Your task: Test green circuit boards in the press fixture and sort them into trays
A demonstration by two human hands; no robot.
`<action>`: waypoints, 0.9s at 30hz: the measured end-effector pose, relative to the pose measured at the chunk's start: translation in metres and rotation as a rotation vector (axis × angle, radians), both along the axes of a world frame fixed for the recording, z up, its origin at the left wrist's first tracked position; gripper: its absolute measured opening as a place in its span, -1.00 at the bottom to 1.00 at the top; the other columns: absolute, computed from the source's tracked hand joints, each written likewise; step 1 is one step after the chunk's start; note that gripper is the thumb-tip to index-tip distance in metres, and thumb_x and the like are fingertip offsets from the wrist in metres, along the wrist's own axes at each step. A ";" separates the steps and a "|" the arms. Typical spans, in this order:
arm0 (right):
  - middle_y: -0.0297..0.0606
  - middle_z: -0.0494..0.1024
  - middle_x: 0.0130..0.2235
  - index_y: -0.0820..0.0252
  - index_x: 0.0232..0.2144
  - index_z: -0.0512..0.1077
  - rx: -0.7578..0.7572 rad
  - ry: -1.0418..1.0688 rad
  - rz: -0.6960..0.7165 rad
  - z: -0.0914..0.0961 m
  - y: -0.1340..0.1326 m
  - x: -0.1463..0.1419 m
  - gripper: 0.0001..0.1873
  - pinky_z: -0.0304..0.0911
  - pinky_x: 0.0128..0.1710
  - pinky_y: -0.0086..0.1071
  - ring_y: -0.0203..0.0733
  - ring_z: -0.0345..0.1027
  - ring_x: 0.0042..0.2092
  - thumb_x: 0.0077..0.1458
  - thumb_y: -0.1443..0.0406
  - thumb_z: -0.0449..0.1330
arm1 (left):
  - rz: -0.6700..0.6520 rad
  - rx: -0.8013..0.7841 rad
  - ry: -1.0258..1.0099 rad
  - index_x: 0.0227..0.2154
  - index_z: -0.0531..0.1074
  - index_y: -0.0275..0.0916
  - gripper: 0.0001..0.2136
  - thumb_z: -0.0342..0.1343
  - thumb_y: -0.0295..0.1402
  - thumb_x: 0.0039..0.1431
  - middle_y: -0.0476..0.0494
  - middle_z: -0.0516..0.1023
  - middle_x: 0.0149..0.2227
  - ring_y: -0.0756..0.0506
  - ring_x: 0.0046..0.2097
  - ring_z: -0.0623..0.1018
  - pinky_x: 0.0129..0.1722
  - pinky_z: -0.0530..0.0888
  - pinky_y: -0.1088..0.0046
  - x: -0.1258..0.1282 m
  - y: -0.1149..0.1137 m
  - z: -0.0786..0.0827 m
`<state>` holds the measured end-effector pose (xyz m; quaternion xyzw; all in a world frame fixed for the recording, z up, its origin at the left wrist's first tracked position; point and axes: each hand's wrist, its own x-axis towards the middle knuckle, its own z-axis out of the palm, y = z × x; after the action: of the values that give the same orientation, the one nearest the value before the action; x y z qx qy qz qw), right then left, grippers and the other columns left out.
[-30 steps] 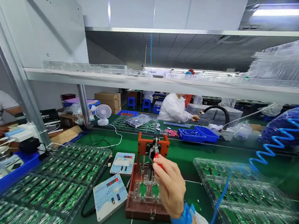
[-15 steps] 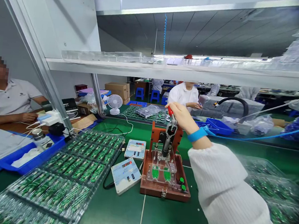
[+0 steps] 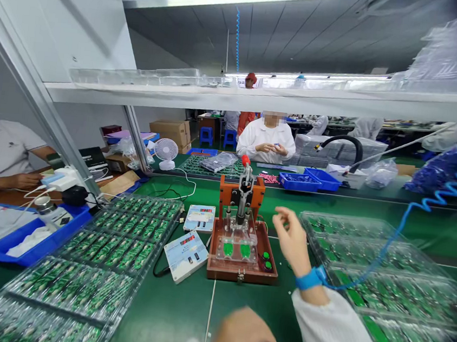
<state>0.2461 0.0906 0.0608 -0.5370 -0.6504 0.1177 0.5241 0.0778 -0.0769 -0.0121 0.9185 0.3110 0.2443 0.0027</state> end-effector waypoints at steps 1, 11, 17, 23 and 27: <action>-0.10 0.58 -0.23 0.21 -0.08 0.49 -0.024 -0.025 0.024 -0.018 -0.012 0.000 -0.59 0.33 -0.15 -0.15 -0.03 0.43 -0.20 0.30 0.06 0.03 | 0.129 -0.044 -0.086 -0.16 0.55 -0.13 -0.63 -0.21 -0.43 0.46 -0.23 0.56 -0.25 -0.16 -0.17 0.57 -0.25 0.58 0.22 -0.016 0.015 0.005; 0.00 0.54 0.02 0.15 -0.18 0.58 -0.191 -0.126 0.233 -0.046 -0.033 -0.041 -0.78 0.14 0.15 0.11 0.19 0.26 0.15 0.21 0.32 0.14 | 0.527 -0.161 -0.302 -0.04 0.52 -0.21 -0.78 0.03 -0.36 0.36 -0.26 0.45 0.15 -0.30 0.21 0.37 0.21 0.36 0.00 -0.071 0.122 0.019; -0.21 0.58 -0.20 0.16 -0.17 0.44 -0.358 0.110 0.363 -0.043 -0.054 -0.027 -0.84 0.37 -0.11 -0.26 -0.13 0.47 -0.16 0.24 0.26 0.12 | 0.569 -0.186 -0.613 -0.17 0.54 -0.18 -0.70 0.02 -0.10 0.37 -0.17 0.62 -0.16 -0.24 -0.09 0.56 0.00 0.44 0.12 -0.079 0.094 0.017; -0.35 0.55 -0.32 0.16 -0.25 0.46 -0.520 0.329 0.473 -0.054 -0.120 -0.027 -0.89 0.30 -0.29 -0.45 -0.29 0.40 -0.32 0.15 0.30 0.19 | 0.532 -0.260 -0.571 -0.32 0.58 -0.14 -0.59 0.22 0.15 0.15 -0.05 0.63 -0.37 -0.19 -0.28 0.61 -0.21 0.50 0.30 -0.077 0.047 -0.003; -0.46 0.43 -0.48 0.17 -0.31 0.46 -0.640 0.433 0.437 -0.052 -0.153 -0.017 -0.92 0.12 -0.34 -0.45 -0.36 0.21 -0.42 0.07 0.37 0.21 | 0.345 -0.286 -0.522 -0.40 0.60 -0.08 -0.66 0.18 0.06 0.25 -0.03 0.63 -0.33 -0.10 -0.31 0.60 -0.30 0.50 0.44 -0.058 0.023 -0.013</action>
<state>0.2288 -0.0629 0.0085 -0.4851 -0.5545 0.5311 0.4185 0.0199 -0.0538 -0.0251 0.7492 0.4816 0.4220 0.1694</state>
